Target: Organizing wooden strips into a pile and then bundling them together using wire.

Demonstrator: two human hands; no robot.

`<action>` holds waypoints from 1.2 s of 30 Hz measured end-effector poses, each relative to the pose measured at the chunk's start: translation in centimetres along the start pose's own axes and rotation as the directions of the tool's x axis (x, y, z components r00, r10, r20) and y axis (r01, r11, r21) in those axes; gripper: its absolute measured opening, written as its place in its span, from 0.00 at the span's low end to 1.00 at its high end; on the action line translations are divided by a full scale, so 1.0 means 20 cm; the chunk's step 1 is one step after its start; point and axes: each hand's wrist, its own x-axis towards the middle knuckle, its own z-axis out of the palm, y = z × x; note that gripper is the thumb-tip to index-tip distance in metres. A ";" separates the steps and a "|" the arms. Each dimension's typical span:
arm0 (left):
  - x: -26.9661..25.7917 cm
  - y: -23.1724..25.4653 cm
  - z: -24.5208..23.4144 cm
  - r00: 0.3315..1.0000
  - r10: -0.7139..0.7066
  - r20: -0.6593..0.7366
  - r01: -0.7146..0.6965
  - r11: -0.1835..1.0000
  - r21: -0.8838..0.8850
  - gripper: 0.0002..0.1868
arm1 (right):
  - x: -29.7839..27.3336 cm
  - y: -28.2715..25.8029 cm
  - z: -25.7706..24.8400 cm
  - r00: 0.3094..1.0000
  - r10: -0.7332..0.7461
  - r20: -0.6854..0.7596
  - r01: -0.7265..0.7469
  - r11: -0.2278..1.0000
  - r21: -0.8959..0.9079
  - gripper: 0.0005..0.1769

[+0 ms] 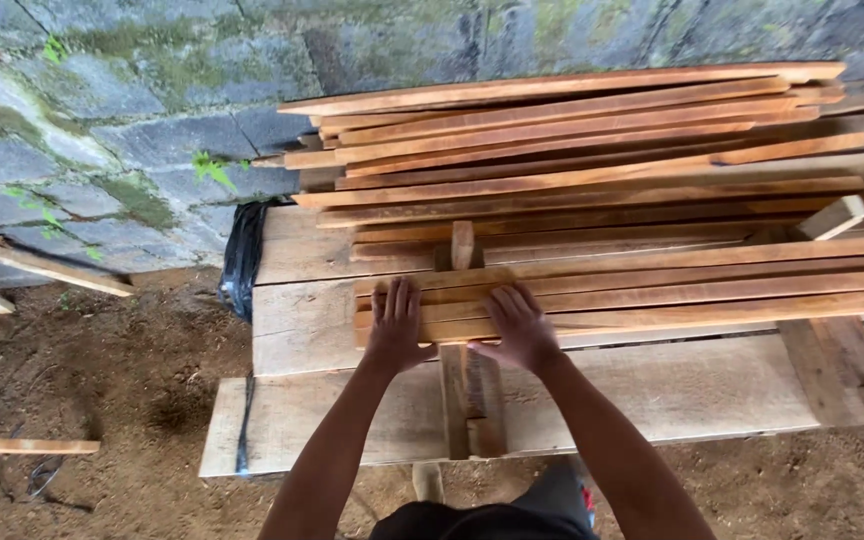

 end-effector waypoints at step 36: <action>0.44 1.20 0.27 0.998 -0.038 0.043 0.035 0.997 0.063 0.70 | -1.06 1.41 -0.77 0.798 0.410 0.443 -0.341 0.912 -0.230 0.75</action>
